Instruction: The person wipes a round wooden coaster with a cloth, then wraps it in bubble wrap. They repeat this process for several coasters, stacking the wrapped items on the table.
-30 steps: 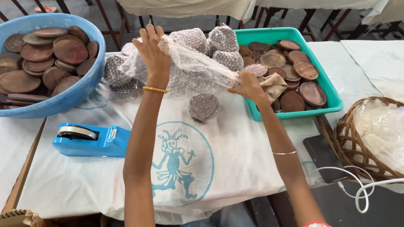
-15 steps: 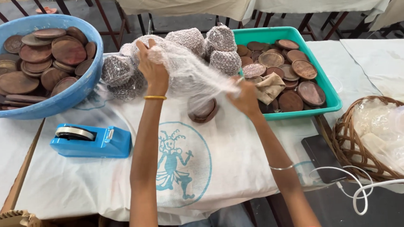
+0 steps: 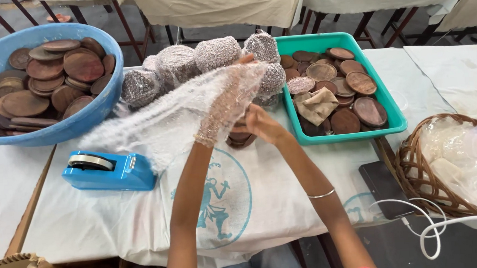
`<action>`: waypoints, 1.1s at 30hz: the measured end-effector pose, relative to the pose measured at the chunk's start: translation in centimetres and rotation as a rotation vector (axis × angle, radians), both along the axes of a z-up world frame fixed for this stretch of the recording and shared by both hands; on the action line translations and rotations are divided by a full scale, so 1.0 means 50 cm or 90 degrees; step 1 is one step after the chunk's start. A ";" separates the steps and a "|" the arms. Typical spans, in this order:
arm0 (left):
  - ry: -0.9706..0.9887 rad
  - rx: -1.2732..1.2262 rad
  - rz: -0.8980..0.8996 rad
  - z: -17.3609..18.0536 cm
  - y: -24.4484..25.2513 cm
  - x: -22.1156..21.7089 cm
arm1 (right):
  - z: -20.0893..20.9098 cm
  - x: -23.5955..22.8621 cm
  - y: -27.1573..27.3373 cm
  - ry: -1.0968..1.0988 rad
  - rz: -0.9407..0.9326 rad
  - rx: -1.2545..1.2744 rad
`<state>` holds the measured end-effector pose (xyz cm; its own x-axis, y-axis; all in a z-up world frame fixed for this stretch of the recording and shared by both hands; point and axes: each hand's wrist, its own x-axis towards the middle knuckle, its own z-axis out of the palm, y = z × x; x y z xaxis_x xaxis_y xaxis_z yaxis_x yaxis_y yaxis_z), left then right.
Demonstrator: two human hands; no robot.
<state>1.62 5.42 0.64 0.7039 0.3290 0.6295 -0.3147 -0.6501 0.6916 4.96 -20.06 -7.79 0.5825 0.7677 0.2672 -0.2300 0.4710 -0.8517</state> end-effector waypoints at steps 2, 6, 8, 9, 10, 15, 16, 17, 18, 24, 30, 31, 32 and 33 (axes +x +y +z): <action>0.002 -0.008 -0.003 0.003 0.004 -0.007 | 0.025 -0.025 0.010 -0.014 -0.003 -0.089; 0.003 -0.020 -0.020 0.005 0.003 -0.025 | -0.070 0.047 -0.010 -0.020 -0.053 -0.179; 0.003 -0.026 -0.029 0.030 -0.009 -0.044 | -0.088 0.071 -0.030 -0.071 -0.083 -0.261; 0.002 -0.030 -0.033 0.035 -0.012 -0.046 | -0.055 0.068 -0.033 -0.074 -0.087 -0.258; 0.001 -0.034 -0.037 0.040 -0.014 -0.049 | -0.023 0.064 -0.036 -0.048 -0.099 -0.245; 0.011 -0.059 -0.054 0.031 -0.017 -0.063 | 0.061 0.061 -0.067 0.158 -0.155 -0.084; 0.012 -0.065 -0.057 0.031 -0.018 -0.066 | 0.028 0.089 -0.077 0.147 -0.213 -0.064; 0.014 -0.072 -0.059 0.030 -0.020 -0.071 | -0.006 0.116 -0.087 0.137 -0.270 -0.045; 0.016 -0.079 -0.061 0.030 -0.022 -0.074 | 0.009 0.105 -0.088 0.136 -0.271 -0.046; 0.024 -0.115 -0.063 0.034 -0.029 -0.086 | 0.069 0.053 -0.088 -0.520 -0.777 -0.609; -0.193 0.156 -0.187 0.070 -0.111 -0.098 | 0.136 -0.008 -0.083 -0.594 -0.711 -0.675; -0.164 0.207 -0.203 0.061 -0.124 -0.089 | 0.136 -0.009 -0.085 -0.572 -0.623 -0.643; -0.135 0.258 -0.219 0.052 -0.136 -0.079 | 0.136 -0.010 -0.086 -0.549 -0.537 -0.609; -0.133 0.257 -0.217 0.050 -0.133 -0.072 | 0.129 -0.006 -0.088 -0.549 -0.534 -0.610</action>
<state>-1.98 -1.21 3.14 0.5748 -0.1912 0.7956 -0.6569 -0.6875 0.3094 4.64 -24.46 -1.35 0.8536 0.3833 0.3527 0.5194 -0.5756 -0.6316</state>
